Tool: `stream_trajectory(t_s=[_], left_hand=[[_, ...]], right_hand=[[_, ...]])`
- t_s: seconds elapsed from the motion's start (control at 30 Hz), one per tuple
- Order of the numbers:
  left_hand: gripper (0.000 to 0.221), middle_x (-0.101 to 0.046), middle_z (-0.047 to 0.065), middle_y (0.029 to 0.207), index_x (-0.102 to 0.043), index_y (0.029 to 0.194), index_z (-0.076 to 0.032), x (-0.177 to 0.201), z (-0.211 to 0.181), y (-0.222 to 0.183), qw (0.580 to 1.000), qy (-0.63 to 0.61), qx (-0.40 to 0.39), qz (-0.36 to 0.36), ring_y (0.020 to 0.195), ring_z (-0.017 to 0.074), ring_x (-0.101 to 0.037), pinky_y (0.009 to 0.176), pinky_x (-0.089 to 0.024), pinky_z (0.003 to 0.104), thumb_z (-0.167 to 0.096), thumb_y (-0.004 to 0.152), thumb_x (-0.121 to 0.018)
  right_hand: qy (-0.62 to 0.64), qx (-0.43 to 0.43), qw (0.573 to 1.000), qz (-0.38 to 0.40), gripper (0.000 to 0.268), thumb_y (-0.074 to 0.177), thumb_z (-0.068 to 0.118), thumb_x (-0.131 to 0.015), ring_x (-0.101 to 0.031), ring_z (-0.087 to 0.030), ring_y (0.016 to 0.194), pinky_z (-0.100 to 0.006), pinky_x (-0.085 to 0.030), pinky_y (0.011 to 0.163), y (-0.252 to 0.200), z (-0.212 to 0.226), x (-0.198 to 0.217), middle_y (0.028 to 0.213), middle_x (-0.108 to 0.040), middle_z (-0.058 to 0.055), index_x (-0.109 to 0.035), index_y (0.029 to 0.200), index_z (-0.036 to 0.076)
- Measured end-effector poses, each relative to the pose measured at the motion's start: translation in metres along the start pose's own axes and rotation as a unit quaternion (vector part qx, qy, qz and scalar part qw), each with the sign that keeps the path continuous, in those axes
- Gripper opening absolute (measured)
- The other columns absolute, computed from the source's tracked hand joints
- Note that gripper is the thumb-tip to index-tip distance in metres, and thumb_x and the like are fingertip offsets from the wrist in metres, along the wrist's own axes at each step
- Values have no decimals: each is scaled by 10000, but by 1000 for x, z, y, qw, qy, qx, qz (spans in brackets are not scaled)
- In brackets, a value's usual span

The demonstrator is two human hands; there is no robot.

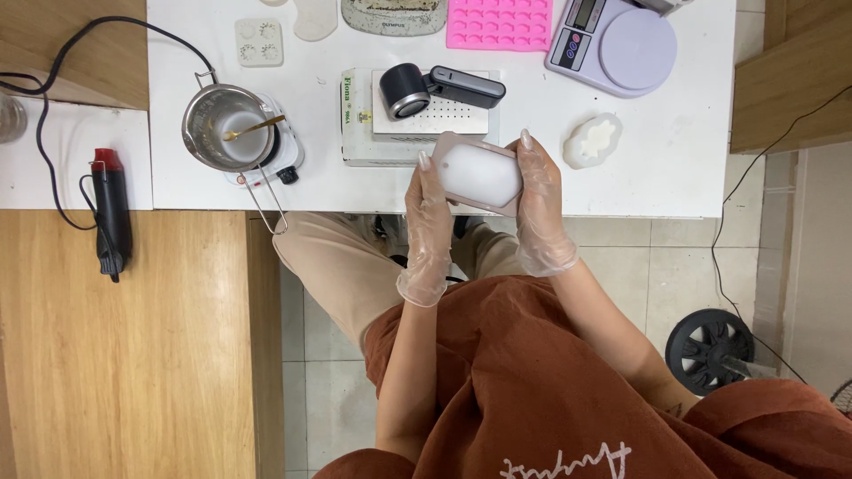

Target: Use a hair dryer to heat a silicone candle mold on a workbench.

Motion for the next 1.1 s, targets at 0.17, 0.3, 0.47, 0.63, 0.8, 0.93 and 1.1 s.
stream_trajectory(t_s=[0.17,0.3,0.47,0.63,0.8,0.93,1.1], left_hand=[[702,-603,13,851,-709,1102,0,-2,14,7,999,2,32,21,816,115,-509,766,-456,267,-647,989,-459],[725,-596,21,793,-722,1073,9,-2,9,4,999,0,44,17,765,125,-509,720,-445,292,-664,989,-464],[679,-679,72,794,-698,1105,31,-2,1,0,997,-38,71,3,689,143,-653,686,-586,286,-609,953,-532],[566,-710,141,822,-671,1123,59,6,17,13,995,-56,77,-9,649,175,-695,637,-620,273,-472,929,-647],[543,-716,139,898,-646,1181,54,5,14,12,995,-45,85,2,703,173,-741,653,-628,267,-429,932,-638],[537,-708,143,941,-649,1199,81,3,12,11,992,-86,95,7,746,191,-726,675,-608,271,-397,954,-645],[520,-707,148,942,-640,1188,75,3,12,10,992,-86,88,23,758,206,-739,685,-614,269,-393,963,-629]], right_hand=[[1,-39,999,2,472,1058,516,-517,-553,-104,780,-239,-523,720,-3,10,-5,848,-573,-29,-591,948,63],[7,-69,997,13,469,1028,532,-513,-590,-110,794,-252,-556,732,-4,19,-11,865,-599,-39,-594,954,76],[-32,-159,984,73,468,953,494,-583,-683,-91,860,-230,-583,759,-1,24,-19,956,-688,-47,-661,1122,64],[-40,-222,970,93,409,923,338,-726,-592,-113,708,-236,-527,670,-6,26,-16,903,-669,-59,-672,1174,19],[28,-231,969,84,362,943,291,-715,-607,-91,756,-220,-526,668,-6,25,-18,931,-669,-47,-662,1158,5],[64,-244,963,91,347,933,263,-712,-616,-90,777,-223,-508,640,-2,19,-16,951,-673,-49,-648,1159,7],[74,-251,961,86,352,928,248,-715,-624,-94,786,-228,-515,645,0,13,-14,960,-674,-51,-637,1167,1]])
Point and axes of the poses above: each hand's wrist, its own y-axis towards the middle knuckle, its own x-axis out of the back of the hand, z = x × y, the point moved 6 cm from there along y, towards the middle knuckle
